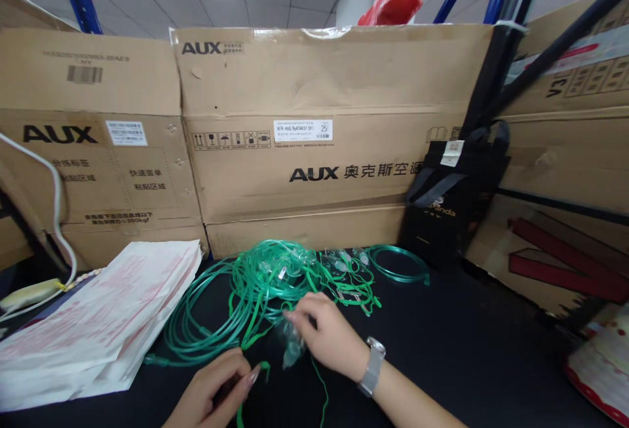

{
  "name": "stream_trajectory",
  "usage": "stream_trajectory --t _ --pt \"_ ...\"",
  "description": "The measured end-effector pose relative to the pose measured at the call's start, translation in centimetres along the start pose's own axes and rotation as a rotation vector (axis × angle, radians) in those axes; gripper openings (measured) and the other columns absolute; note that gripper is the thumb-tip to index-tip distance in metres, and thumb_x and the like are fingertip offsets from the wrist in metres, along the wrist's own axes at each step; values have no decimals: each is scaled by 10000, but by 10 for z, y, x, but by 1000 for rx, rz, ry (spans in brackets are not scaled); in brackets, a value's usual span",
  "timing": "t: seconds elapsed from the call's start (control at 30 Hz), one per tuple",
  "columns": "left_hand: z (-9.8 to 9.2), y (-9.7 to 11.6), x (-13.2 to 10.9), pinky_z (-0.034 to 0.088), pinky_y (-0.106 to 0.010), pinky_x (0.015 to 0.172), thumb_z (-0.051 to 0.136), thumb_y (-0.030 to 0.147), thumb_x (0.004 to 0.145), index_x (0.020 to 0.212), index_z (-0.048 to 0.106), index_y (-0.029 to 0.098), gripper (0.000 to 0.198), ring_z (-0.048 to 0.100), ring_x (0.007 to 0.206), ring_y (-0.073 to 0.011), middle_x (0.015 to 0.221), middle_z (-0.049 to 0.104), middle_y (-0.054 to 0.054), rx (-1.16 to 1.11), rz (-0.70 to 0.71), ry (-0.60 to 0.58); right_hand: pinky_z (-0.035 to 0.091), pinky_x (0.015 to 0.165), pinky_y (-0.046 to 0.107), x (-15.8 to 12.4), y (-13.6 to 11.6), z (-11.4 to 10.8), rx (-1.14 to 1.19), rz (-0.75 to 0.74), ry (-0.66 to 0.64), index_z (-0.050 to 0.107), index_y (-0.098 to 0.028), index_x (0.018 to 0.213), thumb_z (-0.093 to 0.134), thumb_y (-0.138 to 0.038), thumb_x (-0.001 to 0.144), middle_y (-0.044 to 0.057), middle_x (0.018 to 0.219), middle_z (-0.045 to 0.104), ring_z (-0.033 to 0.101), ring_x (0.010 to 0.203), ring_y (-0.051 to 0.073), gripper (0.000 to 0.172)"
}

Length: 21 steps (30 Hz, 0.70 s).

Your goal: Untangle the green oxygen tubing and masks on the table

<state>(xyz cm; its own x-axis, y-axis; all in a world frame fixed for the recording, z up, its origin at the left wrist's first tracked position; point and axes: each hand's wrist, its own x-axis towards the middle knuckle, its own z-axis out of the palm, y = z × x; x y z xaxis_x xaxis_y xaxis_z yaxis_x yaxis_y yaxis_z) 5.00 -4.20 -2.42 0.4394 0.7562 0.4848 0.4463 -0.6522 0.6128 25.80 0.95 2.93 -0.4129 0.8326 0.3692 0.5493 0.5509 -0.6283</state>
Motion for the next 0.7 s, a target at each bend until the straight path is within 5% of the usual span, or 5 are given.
stream_trajectory --t 0.13,0.27,0.37,0.5,0.7 --pt "7 -5 -6 286 -196 465 425 233 844 602 433 192 245 385 494 -91 564 394 36 -83 30 65 374 597 257 9 12 -21 137 125 140 446 -192 534 460 -444 823 -29 548 438 443 562 127 384" --pt "4 -1 1 293 -203 461 401 344 862 689 465 188 241 374 483 -89 568 379 50 -319 -282 2 385 597 251 12 7 -26 379 202 145 492 -182 538 491 -474 799 -28 526 487 462 540 118 391" --pt "2 2 6 284 -199 442 439 416 833 939 504 184 263 357 470 -82 597 364 67 -456 -428 4 400 646 267 10 0 -18 567 238 134 521 -172 530 487 -485 800 -10 540 539 511 572 129 415" --pt "5 -1 8 295 -199 455 545 422 770 1135 439 215 433 363 503 -83 654 370 67 -513 -465 16 403 633 264 8 -1 -3 793 327 92 549 -152 532 506 -487 792 1 545 562 517 561 119 427" --pt "5 -3 7 293 -191 453 605 400 728 966 549 177 331 385 524 -83 652 400 52 -452 -428 -53 433 652 261 5 -4 6 973 476 -10 614 -126 754 594 -459 742 23 613 621 565 612 123 334"
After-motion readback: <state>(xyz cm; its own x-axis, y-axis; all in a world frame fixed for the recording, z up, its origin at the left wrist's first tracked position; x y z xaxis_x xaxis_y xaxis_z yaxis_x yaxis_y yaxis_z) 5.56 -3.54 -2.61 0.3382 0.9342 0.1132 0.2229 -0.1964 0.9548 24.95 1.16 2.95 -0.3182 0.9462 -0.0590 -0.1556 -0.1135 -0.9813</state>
